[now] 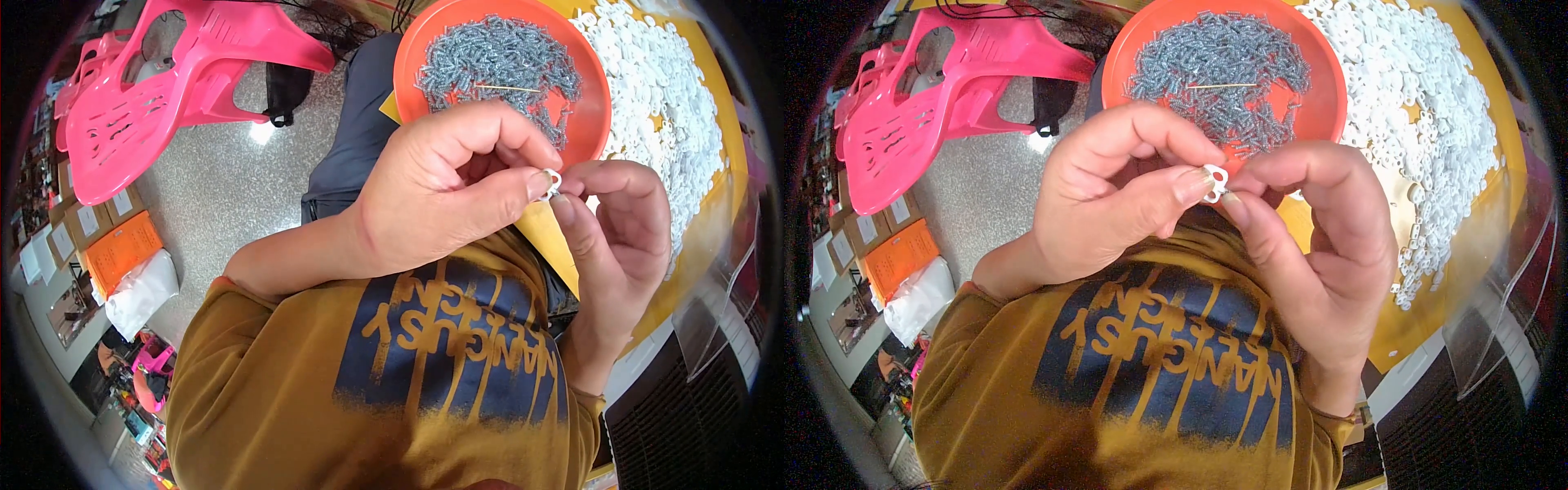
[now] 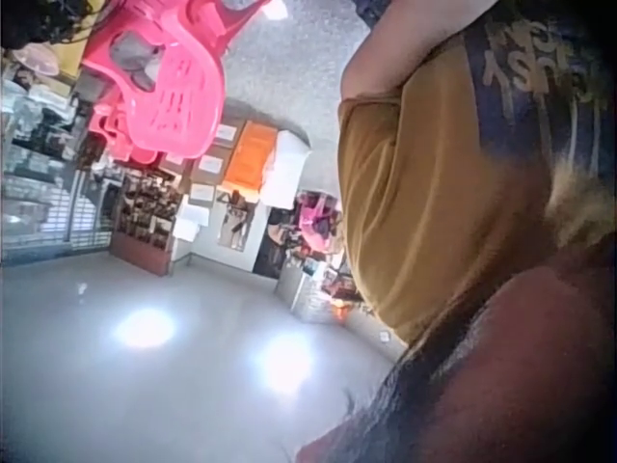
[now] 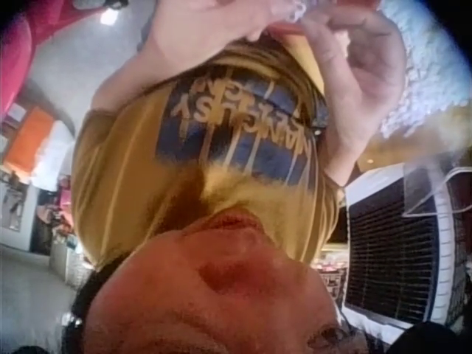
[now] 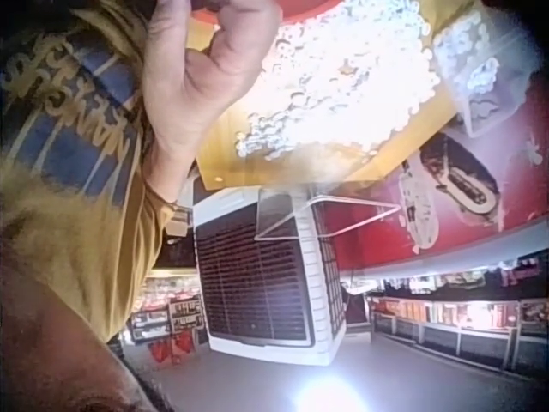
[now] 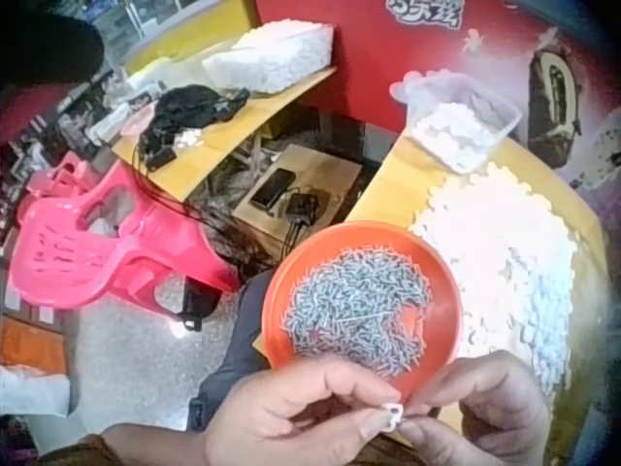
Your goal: The recorder is manually assembling small white plastic components by inserting thin metal pins into them.
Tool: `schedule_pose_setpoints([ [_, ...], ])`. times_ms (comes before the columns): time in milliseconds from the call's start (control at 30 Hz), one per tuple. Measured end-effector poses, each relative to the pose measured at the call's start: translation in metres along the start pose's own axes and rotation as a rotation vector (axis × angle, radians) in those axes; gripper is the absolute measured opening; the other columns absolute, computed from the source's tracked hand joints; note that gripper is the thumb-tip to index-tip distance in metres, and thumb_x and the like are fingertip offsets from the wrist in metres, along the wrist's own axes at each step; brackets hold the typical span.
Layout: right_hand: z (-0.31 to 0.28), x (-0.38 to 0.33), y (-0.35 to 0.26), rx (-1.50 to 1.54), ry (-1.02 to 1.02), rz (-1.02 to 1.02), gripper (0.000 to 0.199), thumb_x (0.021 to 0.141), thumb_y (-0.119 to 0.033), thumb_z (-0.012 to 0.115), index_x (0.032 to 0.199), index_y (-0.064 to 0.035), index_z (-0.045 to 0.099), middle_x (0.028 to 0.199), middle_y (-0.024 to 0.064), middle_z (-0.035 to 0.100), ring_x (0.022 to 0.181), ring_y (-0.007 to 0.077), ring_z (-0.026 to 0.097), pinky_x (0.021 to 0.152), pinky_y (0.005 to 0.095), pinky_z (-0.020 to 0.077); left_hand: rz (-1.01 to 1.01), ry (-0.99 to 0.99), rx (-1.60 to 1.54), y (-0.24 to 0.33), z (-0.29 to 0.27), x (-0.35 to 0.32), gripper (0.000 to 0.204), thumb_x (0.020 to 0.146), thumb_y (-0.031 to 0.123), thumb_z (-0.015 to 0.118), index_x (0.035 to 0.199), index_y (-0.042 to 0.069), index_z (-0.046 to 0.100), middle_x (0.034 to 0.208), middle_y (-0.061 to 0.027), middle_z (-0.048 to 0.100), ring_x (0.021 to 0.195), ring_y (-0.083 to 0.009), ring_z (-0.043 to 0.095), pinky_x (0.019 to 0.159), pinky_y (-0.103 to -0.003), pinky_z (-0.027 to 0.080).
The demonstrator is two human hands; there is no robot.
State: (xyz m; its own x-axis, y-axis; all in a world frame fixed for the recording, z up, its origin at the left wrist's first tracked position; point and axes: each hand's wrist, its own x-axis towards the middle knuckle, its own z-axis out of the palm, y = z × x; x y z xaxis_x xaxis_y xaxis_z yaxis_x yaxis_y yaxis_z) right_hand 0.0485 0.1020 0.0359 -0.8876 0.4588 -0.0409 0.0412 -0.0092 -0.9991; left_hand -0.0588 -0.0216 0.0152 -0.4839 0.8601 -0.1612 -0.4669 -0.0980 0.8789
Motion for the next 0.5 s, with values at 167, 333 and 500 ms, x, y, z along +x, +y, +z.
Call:
schedule_pose_setpoints([
  [167, -0.001, -0.003, 0.000, -0.238, -0.014, -0.105, 0.021, 0.072, 0.010, 0.058, 0.089, 0.0013, 0.048, 0.085, 0.0080, 0.055, 0.078, 0.0113, 0.051, 0.071, 0.0204, 0.0388, 0.114, -0.031, 0.124, -0.007, -0.003, -0.002, 0.012, 0.081, 0.001, 0.054, 0.093, 0.001, 0.054, 0.082, -0.0026, 0.056, 0.066, -0.0037, 0.049, 0.058, -0.016, 0.040],
  [333, -0.003, -0.006, -0.005, -0.408, -0.060, -0.164, 0.023, 0.070, 0.013, 0.058, 0.088, 0.0023, 0.049, 0.084, 0.0088, 0.054, 0.078, 0.0128, 0.051, 0.070, 0.0217, 0.0396, 0.313, -0.142, 0.515, 0.001, -0.010, 0.003, 0.012, 0.082, 0.000, 0.053, 0.094, 0.000, 0.053, 0.080, -0.0021, 0.055, 0.069, -0.0053, 0.050, 0.060, -0.017, 0.040],
  [500, 0.000, -0.006, -0.002, -0.419, -0.052, -0.149, 0.022, 0.071, 0.012, 0.058, 0.088, 0.0025, 0.049, 0.084, 0.0088, 0.055, 0.080, 0.0128, 0.051, 0.071, 0.0218, 0.0404, 0.248, -0.174, 0.549, 0.000, -0.010, -0.001, 0.012, 0.082, 0.001, 0.053, 0.094, 0.000, 0.053, 0.078, -0.0022, 0.054, 0.063, -0.0044, 0.050, 0.055, -0.017, 0.040],
])
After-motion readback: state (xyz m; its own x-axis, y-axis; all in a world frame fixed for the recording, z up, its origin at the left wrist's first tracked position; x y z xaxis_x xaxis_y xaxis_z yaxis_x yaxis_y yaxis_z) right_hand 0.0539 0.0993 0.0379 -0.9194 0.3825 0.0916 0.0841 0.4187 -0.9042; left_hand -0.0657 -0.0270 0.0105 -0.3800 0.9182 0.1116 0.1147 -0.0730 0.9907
